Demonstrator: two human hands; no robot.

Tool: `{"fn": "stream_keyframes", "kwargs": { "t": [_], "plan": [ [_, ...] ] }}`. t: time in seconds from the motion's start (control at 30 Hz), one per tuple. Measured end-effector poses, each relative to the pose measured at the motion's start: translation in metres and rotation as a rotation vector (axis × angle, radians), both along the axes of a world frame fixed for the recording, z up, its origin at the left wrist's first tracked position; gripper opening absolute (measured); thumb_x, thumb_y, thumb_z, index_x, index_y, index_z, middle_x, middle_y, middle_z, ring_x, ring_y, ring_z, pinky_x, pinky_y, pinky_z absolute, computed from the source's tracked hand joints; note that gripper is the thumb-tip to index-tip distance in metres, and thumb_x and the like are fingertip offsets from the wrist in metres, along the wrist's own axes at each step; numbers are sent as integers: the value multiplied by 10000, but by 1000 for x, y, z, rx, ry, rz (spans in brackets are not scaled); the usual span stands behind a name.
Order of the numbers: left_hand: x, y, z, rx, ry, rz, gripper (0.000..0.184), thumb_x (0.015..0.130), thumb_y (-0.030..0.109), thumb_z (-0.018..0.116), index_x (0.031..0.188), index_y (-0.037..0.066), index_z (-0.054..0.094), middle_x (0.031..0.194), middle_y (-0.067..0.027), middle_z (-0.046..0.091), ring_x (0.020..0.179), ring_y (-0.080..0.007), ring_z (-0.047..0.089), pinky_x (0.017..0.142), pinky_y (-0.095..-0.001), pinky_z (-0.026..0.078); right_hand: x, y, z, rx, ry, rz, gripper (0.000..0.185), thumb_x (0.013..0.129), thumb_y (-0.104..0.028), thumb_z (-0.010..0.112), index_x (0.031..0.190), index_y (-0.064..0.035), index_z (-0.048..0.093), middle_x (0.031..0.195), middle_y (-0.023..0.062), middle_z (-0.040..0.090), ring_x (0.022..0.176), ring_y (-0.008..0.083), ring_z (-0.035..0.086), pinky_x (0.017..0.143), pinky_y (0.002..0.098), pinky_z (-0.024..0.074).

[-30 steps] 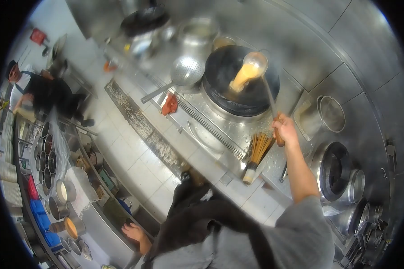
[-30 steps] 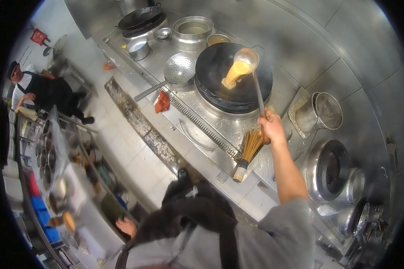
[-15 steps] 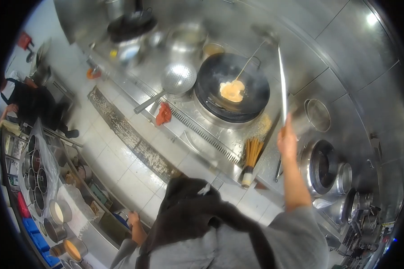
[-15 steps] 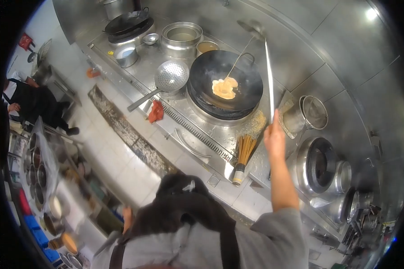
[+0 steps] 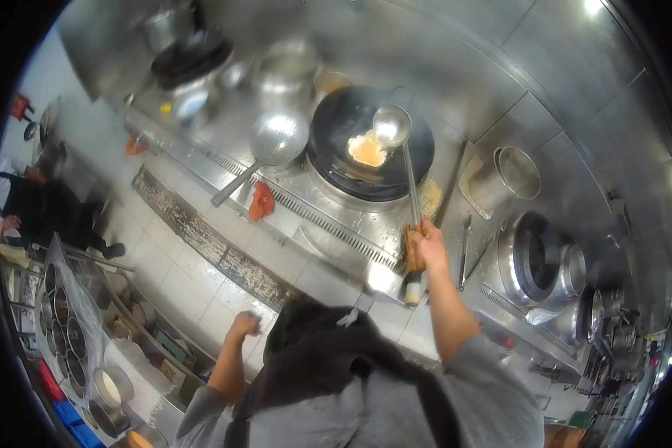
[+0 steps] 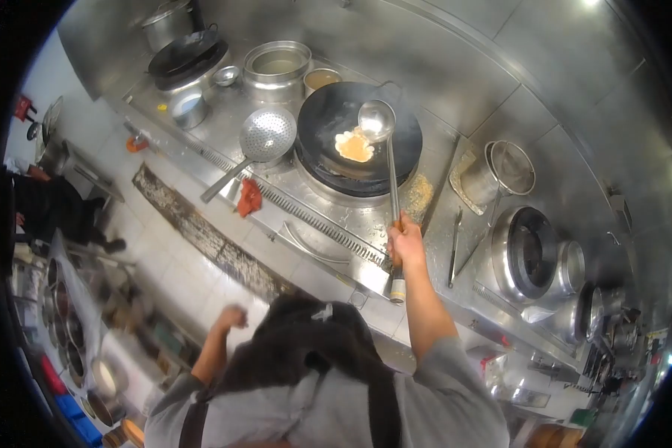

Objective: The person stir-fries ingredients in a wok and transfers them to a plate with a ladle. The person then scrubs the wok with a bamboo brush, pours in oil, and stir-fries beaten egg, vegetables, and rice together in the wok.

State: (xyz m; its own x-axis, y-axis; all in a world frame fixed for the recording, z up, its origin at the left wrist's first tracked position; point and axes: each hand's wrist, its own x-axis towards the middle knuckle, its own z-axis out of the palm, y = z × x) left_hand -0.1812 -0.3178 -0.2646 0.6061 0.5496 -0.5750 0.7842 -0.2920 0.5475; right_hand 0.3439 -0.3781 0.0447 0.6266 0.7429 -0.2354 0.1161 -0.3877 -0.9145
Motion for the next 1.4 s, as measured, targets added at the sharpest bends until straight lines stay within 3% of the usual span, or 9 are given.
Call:
{"fn": "stream_keyframes", "kwargs": {
  "t": [0.07,0.23,0.3,0.47,0.57,0.77,0.9,1.0,1.4],
  "plan": [
    [90,21,98,-264,-78,295,245,820,282,591,757,48,628,658,-86,620,549,-202,608,492,-329,490,-8,-1,7,161,274,-85,306,787,-86,582,1073,5,523,563,57,508,407,162,486,331,302,381],
    [274,32,242,-464,-323,-15,251,879,282,577,882,36,626,665,-47,601,541,-137,587,467,-269,471,2,-18,56,268,612,-104,175,795,-105,583,886,-13,466,657,70,534,403,147,481,294,275,356],
    [341,25,243,-409,-520,-178,244,889,252,557,941,22,622,676,-40,598,549,-138,580,494,-271,474,11,-29,63,380,728,-48,175,794,-101,579,894,-1,475,666,73,530,395,148,474,290,277,347],
    [495,-11,272,-763,-672,83,330,922,271,497,1101,5,574,964,-88,591,931,-191,589,754,-351,492,55,-76,99,606,859,6,432,787,-72,544,1174,90,445,676,108,526,360,188,462,285,290,345],
    [595,-16,235,-1100,-829,268,378,923,311,491,1145,6,519,1050,-116,578,857,-234,593,774,-383,486,99,-109,111,652,750,-91,513,782,-77,550,1228,122,391,680,119,526,351,192,456,271,293,337],
    [714,-37,304,-1437,-720,420,661,911,364,492,1372,-50,260,1147,-215,520,1027,-310,574,885,-397,467,184,-172,141,655,595,-279,453,753,-63,561,1139,129,422,654,124,516,358,185,465,280,278,349],
    [759,-38,306,-1206,-730,173,371,882,134,502,1189,-59,424,783,-131,572,558,-194,526,496,-304,436,236,-202,142,435,200,-406,419,734,-52,535,1129,82,496,648,84,527,363,166,459,321,234,370],
    [735,-28,346,-1029,-786,347,362,859,40,470,1199,-73,419,664,-95,546,439,-153,452,382,-287,330,268,-221,144,323,125,-443,407,719,-26,545,1112,77,516,639,68,530,378,153,473,344,233,389],
    [609,-11,352,-604,-866,482,380,887,38,459,1252,-45,389,690,-87,530,432,-145,442,357,-265,314,373,-198,141,-200,-88,-176,415,679,-19,596,1089,41,610,653,56,576,473,136,524,439,261,415]
  ]
}}
